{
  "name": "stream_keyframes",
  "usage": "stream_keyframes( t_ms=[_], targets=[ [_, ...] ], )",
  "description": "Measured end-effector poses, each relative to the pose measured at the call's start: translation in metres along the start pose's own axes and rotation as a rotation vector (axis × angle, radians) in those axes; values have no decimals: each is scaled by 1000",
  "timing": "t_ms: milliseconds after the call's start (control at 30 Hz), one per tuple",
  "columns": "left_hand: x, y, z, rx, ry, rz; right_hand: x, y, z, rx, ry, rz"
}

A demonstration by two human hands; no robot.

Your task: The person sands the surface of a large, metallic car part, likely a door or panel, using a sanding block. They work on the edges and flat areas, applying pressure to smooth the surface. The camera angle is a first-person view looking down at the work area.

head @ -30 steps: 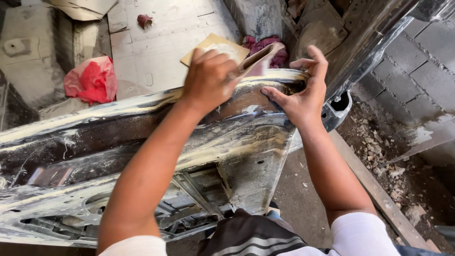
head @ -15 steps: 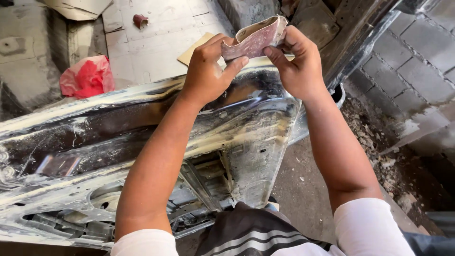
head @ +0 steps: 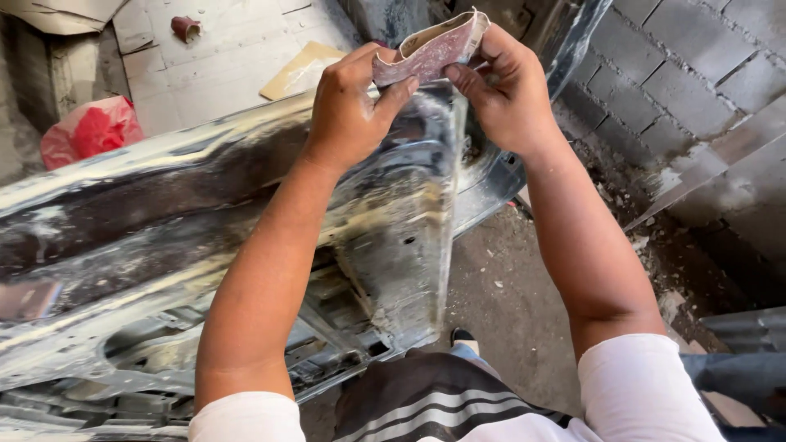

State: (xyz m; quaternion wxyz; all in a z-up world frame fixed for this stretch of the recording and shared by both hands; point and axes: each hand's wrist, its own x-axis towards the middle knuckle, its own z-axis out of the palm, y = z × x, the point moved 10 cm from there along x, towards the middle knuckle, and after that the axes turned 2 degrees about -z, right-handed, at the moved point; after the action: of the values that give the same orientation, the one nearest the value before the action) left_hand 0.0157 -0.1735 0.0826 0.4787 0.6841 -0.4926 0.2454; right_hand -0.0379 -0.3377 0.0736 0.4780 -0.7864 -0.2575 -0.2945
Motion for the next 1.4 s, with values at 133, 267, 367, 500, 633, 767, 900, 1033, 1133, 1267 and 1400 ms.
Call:
stream_keyframes(
  t_ms=[133, 267, 367, 500, 633, 767, 900, 1033, 1133, 1267, 1400],
  targets=[
    [15, 14, 49, 14, 4, -7, -16, 29, -44, 67, -24, 11],
    [27, 26, 88, 44, 34, -50, -21, 48, -84, 89, -51, 38],
    [37, 32, 109, 65, 34, -81, -23, 54, -109, 74, -60, 23],
    [50, 40, 130, 60, 21, -90, -25, 60, -132, 90, -42, 11],
    [56, 42, 143, 60, -12, -92, -32, 68, -142, 119, -28, 0],
    [58, 41, 143, 48, -28, -71, -33, 69, -141, 131, -15, 13],
    [55, 37, 140, 54, -34, -83, -33, 66, -138, 138, -15, 9],
    [49, 31, 140, 59, 4, -95, -33, 64, -127, 162, -23, 22],
    [38, 29, 129, 118, 84, -91, -28, 68, -113, 269, -28, 6],
    [22, 34, 106, 176, 193, -159, -21, 73, -91, 321, -1, 9],
    [5, 35, 77, 203, 236, -214, -9, 62, -57, 458, -50, -24]
  ],
)
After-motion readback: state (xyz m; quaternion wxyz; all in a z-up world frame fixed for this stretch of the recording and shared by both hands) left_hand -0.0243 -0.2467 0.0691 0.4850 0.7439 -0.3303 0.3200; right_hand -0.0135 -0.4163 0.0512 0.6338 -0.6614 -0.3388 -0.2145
